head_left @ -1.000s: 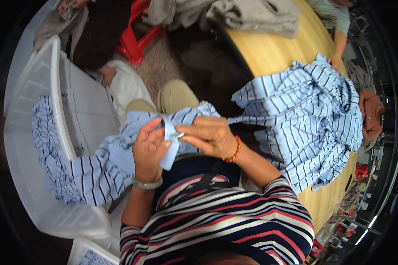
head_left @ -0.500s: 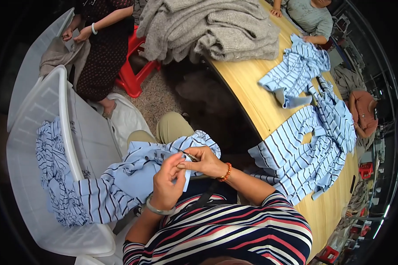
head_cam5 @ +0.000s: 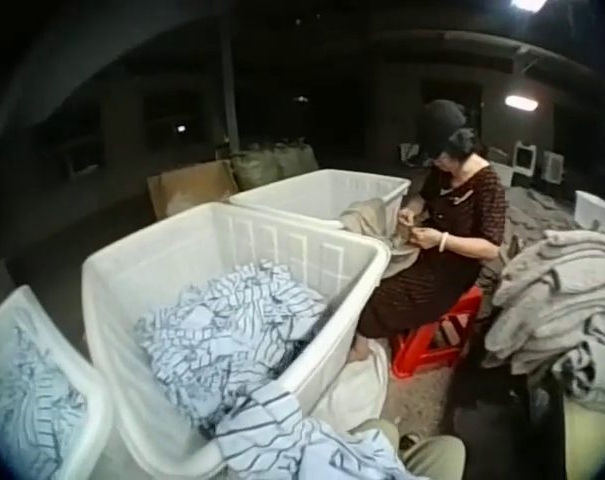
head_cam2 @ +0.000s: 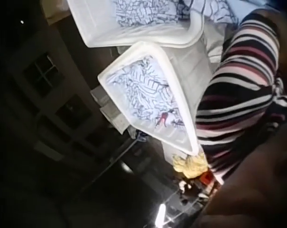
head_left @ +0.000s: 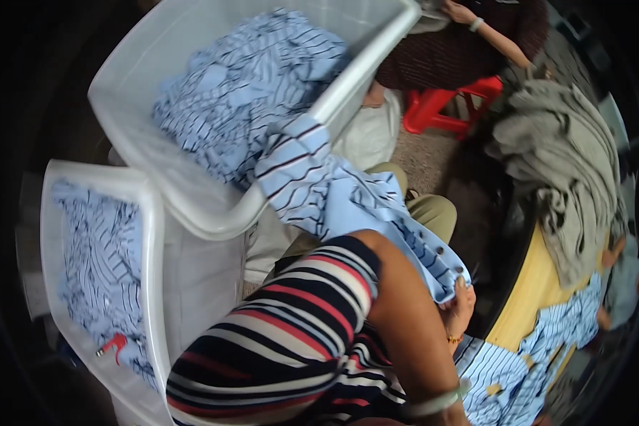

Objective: Inspecting striped shirts and trimming loose threads using snips in a factory setting.

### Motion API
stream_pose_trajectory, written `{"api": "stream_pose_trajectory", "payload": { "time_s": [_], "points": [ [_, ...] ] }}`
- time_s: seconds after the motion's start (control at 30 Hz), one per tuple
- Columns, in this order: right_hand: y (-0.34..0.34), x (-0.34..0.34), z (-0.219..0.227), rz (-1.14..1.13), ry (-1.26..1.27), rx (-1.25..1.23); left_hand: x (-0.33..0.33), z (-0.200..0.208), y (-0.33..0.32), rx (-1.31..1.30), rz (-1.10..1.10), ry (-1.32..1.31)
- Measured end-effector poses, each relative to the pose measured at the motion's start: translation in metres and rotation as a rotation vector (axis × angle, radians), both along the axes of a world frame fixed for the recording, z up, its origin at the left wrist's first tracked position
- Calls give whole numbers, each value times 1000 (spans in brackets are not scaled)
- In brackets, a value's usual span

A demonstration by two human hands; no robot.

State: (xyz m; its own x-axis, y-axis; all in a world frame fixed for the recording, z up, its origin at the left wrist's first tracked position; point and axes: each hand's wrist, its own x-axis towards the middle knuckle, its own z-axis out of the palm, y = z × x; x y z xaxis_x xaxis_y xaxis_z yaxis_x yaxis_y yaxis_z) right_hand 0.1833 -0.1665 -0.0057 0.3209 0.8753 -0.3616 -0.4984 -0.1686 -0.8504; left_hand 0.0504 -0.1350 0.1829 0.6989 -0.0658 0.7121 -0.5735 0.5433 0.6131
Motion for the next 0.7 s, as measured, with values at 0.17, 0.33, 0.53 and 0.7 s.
{"api": "stream_pose_trajectory", "payload": {
  "time_s": [0.17,0.33,0.53,0.7],
  "points": [
    [-2,2,2,-106,12,14,-6,-4,4,59,77,-86],
    [4,4,5,-76,-48,-8,-9,-6,8,77,118,-114],
    [8,1,5,-77,-43,19,-13,-6,13,112,146,-130],
    [8,0,9,-77,-52,3,-17,-5,20,134,162,-132]
  ]
}}
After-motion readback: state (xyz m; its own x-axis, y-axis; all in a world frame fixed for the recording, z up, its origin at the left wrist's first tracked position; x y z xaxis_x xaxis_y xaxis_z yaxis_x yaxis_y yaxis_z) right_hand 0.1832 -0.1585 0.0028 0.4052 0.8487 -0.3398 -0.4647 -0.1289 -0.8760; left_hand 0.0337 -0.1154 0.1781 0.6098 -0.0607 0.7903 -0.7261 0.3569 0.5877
